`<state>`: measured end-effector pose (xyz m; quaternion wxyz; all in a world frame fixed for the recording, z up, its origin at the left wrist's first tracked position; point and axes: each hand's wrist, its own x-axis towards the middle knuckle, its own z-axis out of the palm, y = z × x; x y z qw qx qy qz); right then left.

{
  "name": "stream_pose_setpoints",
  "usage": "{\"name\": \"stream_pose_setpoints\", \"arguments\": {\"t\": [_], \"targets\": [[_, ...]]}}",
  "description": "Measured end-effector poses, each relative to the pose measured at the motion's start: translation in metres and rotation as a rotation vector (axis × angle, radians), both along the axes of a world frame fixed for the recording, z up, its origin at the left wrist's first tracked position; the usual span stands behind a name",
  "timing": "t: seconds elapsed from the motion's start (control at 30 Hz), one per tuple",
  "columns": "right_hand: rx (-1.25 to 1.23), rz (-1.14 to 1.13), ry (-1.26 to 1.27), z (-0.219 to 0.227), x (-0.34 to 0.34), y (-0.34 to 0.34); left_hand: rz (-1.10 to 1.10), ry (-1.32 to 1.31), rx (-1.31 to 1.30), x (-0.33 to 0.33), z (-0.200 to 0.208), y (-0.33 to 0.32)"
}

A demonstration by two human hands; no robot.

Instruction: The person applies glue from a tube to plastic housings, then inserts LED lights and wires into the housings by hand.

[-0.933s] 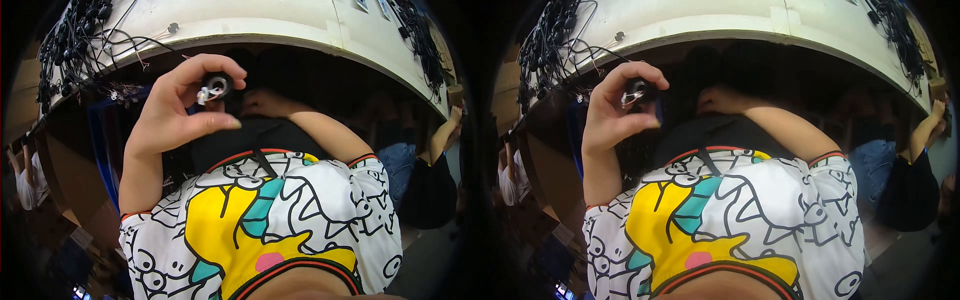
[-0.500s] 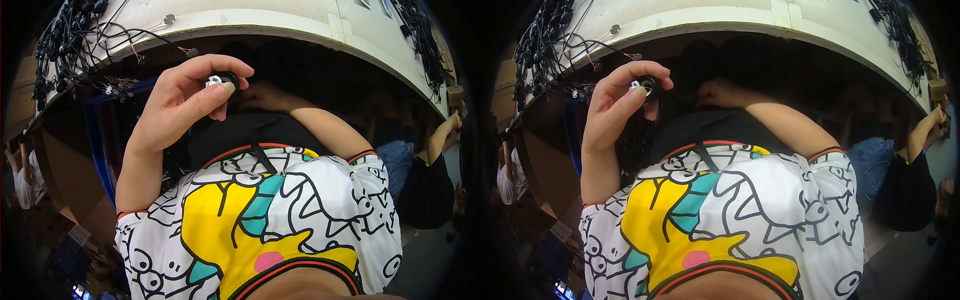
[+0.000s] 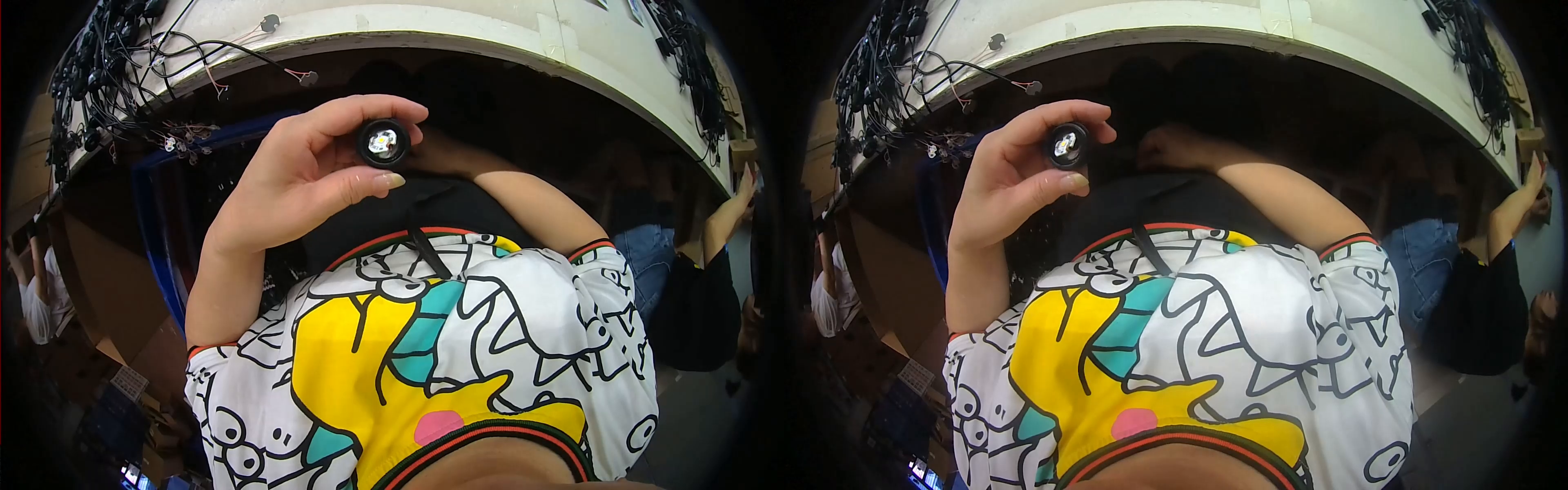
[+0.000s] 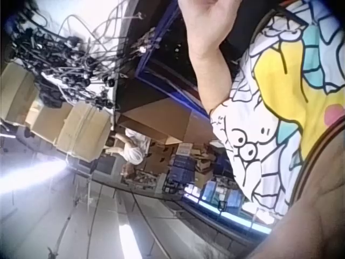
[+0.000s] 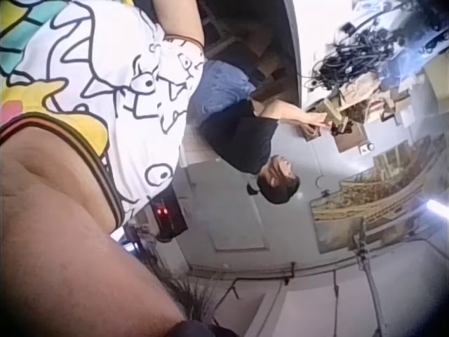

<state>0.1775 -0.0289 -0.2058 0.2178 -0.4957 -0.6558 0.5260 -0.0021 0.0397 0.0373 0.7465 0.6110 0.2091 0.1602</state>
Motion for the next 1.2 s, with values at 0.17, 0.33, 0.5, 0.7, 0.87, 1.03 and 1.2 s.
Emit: {"name": "stream_pose_setpoints", "arguments": {"t": [0.17,0.33,0.5,0.7,0.87,1.03,1.2], "targets": [[-0.004,0.004,0.011,0.018,0.0,-0.001,0.126,-0.017,0.081,0.0,-0.005,-0.003],[-0.044,0.021,-0.062,0.034,0.001,-0.001,0.158,0.066,0.315,-0.001,-0.009,-0.005],[0.059,0.038,-0.014,0.047,0.0,-0.001,0.146,0.159,0.394,-0.007,-0.009,0.004],[0.052,0.024,-0.065,0.038,0.008,0.0,0.079,0.115,-0.108,-0.014,-0.002,0.011],[0.061,0.047,-0.087,0.026,0.01,-0.002,0.084,0.175,-0.161,-0.016,-0.005,0.009],[0.089,0.032,-0.09,0.028,0.008,-0.003,0.066,0.228,-0.136,-0.021,-0.006,0.01],[-0.072,-0.037,-0.215,0.04,0.006,0.002,0.082,0.239,-0.177,-0.016,-0.011,0.012]]}}
